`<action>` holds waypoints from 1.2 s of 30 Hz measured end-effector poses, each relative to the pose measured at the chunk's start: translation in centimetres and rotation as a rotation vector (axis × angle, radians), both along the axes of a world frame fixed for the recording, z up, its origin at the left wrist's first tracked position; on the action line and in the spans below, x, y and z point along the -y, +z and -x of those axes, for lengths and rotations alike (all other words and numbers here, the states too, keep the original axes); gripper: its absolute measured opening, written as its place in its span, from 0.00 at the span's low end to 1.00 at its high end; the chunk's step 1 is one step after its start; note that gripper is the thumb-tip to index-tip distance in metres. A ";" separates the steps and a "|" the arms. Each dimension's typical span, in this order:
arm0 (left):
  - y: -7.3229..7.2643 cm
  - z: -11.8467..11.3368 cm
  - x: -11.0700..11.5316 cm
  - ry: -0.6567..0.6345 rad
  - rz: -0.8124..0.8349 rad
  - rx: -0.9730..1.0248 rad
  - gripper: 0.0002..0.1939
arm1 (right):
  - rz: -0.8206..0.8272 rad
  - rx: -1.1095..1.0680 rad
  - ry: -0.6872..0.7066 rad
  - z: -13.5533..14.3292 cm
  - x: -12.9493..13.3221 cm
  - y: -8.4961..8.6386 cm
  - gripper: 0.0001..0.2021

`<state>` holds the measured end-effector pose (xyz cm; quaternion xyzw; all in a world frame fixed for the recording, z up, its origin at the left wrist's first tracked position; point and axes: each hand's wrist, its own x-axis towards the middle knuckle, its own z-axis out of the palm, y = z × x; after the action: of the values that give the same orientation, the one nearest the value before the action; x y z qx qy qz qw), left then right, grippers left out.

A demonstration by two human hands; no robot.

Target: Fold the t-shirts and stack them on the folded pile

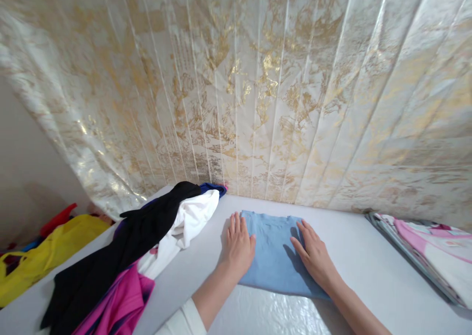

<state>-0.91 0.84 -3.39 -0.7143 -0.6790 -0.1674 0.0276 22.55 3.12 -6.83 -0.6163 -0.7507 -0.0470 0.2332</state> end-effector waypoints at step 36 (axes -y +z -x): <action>12.3 -23.7 0.7 -0.583 0.101 0.746 0.32 | 0.237 -0.422 -0.194 -24.1 3.1 20.3 0.15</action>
<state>22.78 0.09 8.90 -0.7667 -0.4210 -0.3799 -0.3009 46.63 0.05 13.46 -0.7045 -0.6232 0.1489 0.3051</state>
